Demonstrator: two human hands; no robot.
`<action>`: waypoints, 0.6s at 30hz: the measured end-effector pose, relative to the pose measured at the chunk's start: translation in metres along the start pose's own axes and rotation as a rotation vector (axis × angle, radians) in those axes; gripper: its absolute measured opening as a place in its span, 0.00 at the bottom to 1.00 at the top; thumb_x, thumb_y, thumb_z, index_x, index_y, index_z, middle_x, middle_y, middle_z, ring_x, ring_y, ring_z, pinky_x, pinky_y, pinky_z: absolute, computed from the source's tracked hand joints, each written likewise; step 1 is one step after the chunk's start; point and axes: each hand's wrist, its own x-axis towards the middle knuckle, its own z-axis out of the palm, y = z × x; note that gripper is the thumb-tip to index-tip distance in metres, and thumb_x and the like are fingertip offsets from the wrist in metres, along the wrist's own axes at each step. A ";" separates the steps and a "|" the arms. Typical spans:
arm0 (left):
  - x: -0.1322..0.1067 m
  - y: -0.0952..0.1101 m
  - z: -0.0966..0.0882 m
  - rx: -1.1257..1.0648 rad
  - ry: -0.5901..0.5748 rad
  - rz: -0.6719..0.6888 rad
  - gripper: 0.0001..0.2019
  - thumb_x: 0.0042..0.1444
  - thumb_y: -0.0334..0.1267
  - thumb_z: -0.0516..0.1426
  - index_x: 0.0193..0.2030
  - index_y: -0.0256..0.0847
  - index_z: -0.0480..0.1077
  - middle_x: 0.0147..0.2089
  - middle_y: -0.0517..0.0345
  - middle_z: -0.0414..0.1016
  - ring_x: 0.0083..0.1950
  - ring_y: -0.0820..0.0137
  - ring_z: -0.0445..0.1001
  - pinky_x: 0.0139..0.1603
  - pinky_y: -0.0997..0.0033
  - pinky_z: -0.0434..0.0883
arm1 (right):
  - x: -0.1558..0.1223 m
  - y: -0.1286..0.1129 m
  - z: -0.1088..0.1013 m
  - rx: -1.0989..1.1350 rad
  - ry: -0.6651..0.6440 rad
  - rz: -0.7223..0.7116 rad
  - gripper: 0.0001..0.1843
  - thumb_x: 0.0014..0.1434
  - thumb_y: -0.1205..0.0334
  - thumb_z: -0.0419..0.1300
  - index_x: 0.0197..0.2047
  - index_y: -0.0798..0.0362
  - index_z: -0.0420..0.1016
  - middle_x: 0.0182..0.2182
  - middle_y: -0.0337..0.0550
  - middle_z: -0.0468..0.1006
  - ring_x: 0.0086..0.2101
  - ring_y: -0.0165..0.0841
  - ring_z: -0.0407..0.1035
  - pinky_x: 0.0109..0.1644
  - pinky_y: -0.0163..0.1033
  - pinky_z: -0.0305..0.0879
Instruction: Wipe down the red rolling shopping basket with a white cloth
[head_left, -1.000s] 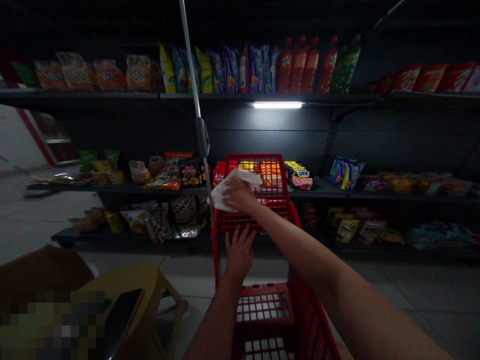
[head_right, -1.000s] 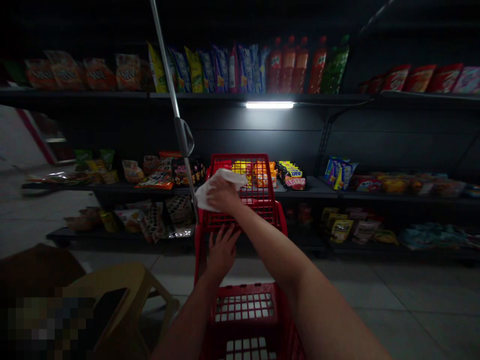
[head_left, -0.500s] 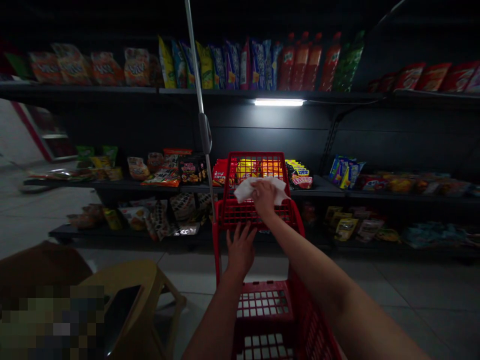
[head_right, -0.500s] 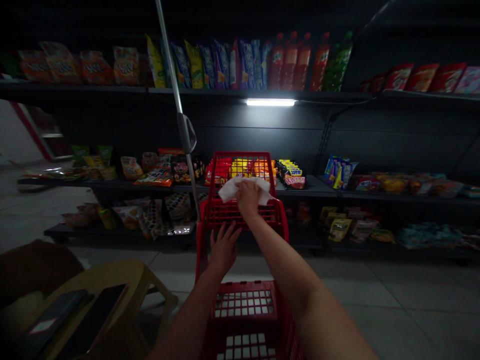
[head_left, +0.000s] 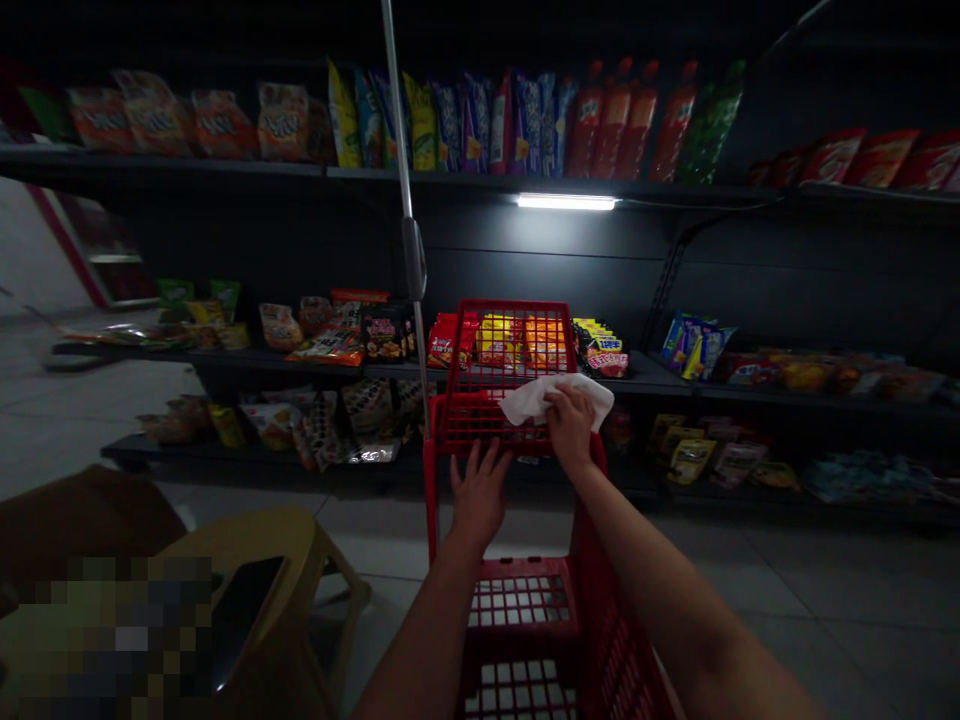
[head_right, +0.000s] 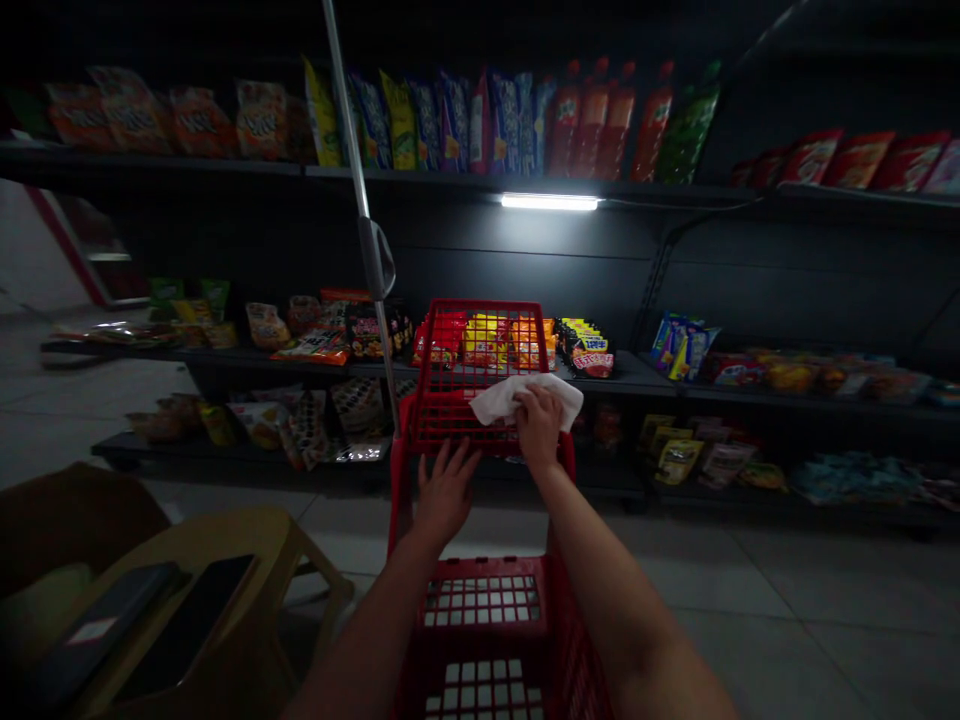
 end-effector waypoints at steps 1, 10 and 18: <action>0.000 0.001 0.001 -0.001 0.005 0.000 0.33 0.55 0.29 0.51 0.68 0.57 0.59 0.75 0.65 0.50 0.75 0.56 0.44 0.71 0.34 0.40 | -0.004 -0.006 0.004 -0.001 0.041 0.068 0.15 0.59 0.70 0.53 0.44 0.51 0.77 0.53 0.48 0.74 0.55 0.43 0.61 0.63 0.54 0.52; 0.000 -0.005 0.003 0.024 -0.114 -0.043 0.28 0.58 0.36 0.53 0.67 0.48 0.63 0.67 0.48 0.67 0.72 0.50 0.53 0.71 0.34 0.40 | -0.011 -0.116 0.061 0.163 -0.548 -0.556 0.17 0.61 0.65 0.59 0.51 0.41 0.77 0.60 0.36 0.71 0.63 0.41 0.52 0.68 0.53 0.41; 0.001 -0.002 -0.005 -0.054 0.024 -0.019 0.31 0.55 0.27 0.52 0.64 0.56 0.63 0.71 0.62 0.60 0.73 0.58 0.51 0.71 0.38 0.44 | -0.030 -0.002 -0.014 -0.138 -0.253 -0.146 0.12 0.61 0.68 0.55 0.42 0.48 0.80 0.49 0.48 0.75 0.50 0.45 0.62 0.57 0.49 0.55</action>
